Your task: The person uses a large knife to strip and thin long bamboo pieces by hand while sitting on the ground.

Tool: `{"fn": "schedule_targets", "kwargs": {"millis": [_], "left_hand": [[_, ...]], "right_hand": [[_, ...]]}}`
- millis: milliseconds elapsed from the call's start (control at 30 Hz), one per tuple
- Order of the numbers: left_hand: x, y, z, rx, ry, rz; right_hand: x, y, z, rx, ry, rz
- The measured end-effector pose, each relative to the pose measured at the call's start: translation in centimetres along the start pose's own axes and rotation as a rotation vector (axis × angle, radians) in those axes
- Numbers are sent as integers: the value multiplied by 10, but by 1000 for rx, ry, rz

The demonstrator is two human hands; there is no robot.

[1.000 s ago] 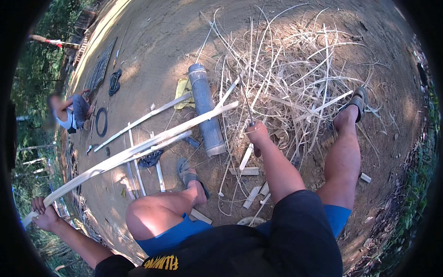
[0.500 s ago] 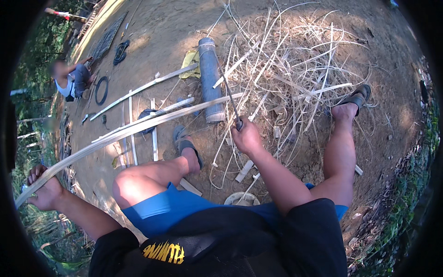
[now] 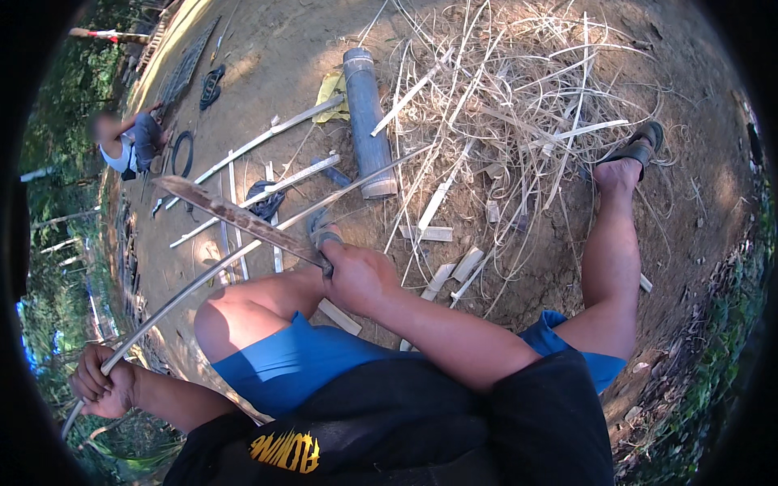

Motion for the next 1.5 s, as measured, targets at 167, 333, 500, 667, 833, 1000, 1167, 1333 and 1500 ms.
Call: {"fn": "schedule_targets", "kwargs": {"millis": [167, 333, 500, 667, 833, 1000, 1167, 1333, 1500], "left_hand": [[-7, 2, 0, -6, -38, -3], [-29, -3, 8, -17, -137, 9], [-33, -1, 1, -62, -94, -2], [-47, -8, 7, -46, -119, 92], [-41, -10, -1, -29, -104, 91], [-45, -21, -2, -33, -168, 73], [-56, -33, 0, -88, -199, 79], [-57, -37, -3, -56, -120, 100], [-50, -45, -12, -61, -68, 82]], "right_hand": [[9, 25, -75, -327, 143, -31], [7, 0, -25, -104, 146, 12], [9, -47, 60, 319, 318, 68], [8, -61, 81, 401, 369, 54], [-10, -50, 44, 199, 194, 0], [-14, -22, -48, -187, 210, -116], [-10, -27, -53, -219, 381, -42], [-10, -35, -45, -254, 434, -24], [-5, -49, -36, -235, 478, -36]]}}
Point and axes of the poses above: each hand's wrist, its own y-axis towards the middle knuckle, its own x-axis out of the back of the hand, z = x × y, the point moved 8 cm from there along y, towards the middle knuckle, and after that the axes turned 12 degrees about -x, right-handed, at the moved point
